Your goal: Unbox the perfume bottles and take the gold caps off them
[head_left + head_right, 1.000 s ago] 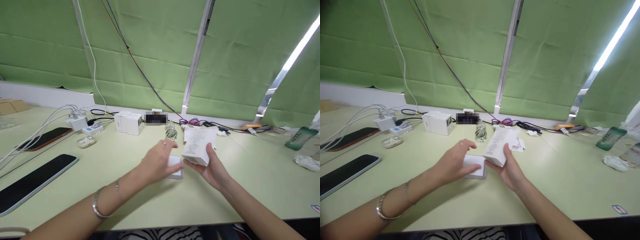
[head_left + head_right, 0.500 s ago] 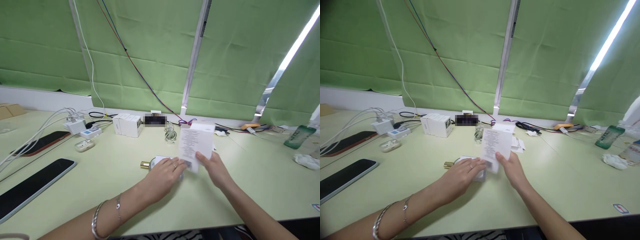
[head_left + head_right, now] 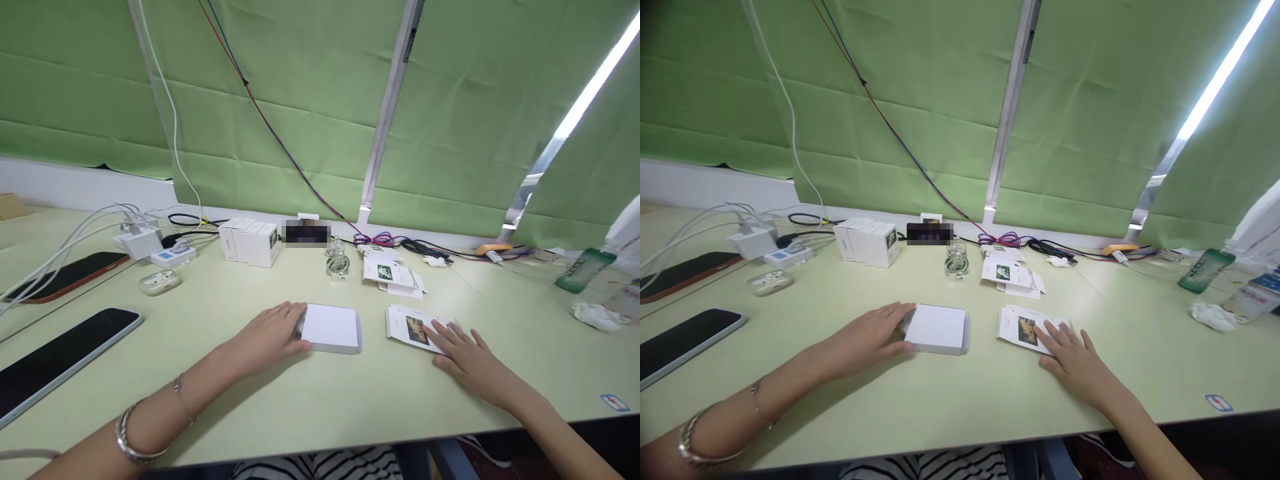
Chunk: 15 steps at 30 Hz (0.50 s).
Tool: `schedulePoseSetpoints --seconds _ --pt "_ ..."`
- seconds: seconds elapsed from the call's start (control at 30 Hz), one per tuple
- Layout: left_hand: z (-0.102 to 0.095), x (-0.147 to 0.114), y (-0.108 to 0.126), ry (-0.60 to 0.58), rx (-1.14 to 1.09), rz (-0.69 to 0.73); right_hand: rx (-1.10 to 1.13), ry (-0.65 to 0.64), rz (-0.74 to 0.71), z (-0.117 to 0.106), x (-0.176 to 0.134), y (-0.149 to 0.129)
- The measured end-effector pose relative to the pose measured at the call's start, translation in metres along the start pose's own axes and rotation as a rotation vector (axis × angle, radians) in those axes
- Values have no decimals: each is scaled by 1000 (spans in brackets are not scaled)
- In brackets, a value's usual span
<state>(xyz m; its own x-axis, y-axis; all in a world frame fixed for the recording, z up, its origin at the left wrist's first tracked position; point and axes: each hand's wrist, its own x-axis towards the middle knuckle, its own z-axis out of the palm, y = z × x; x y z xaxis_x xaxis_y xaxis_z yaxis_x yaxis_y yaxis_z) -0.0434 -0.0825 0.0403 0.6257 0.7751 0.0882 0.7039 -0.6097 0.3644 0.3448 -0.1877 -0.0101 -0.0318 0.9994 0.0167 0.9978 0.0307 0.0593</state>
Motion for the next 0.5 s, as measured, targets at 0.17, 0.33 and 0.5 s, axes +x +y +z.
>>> schedulePoseSetpoints --seconds 0.17,0.33,0.5 --pt "-1 5 -10 -134 -234 -29 35 266 -163 -35 21 -40" --pt "-2 10 -8 -134 -263 -13 264 108 -460 -57 51 -118" --pt "-8 4 -13 -111 -236 26 271 -12 -557 -44 75 -151"
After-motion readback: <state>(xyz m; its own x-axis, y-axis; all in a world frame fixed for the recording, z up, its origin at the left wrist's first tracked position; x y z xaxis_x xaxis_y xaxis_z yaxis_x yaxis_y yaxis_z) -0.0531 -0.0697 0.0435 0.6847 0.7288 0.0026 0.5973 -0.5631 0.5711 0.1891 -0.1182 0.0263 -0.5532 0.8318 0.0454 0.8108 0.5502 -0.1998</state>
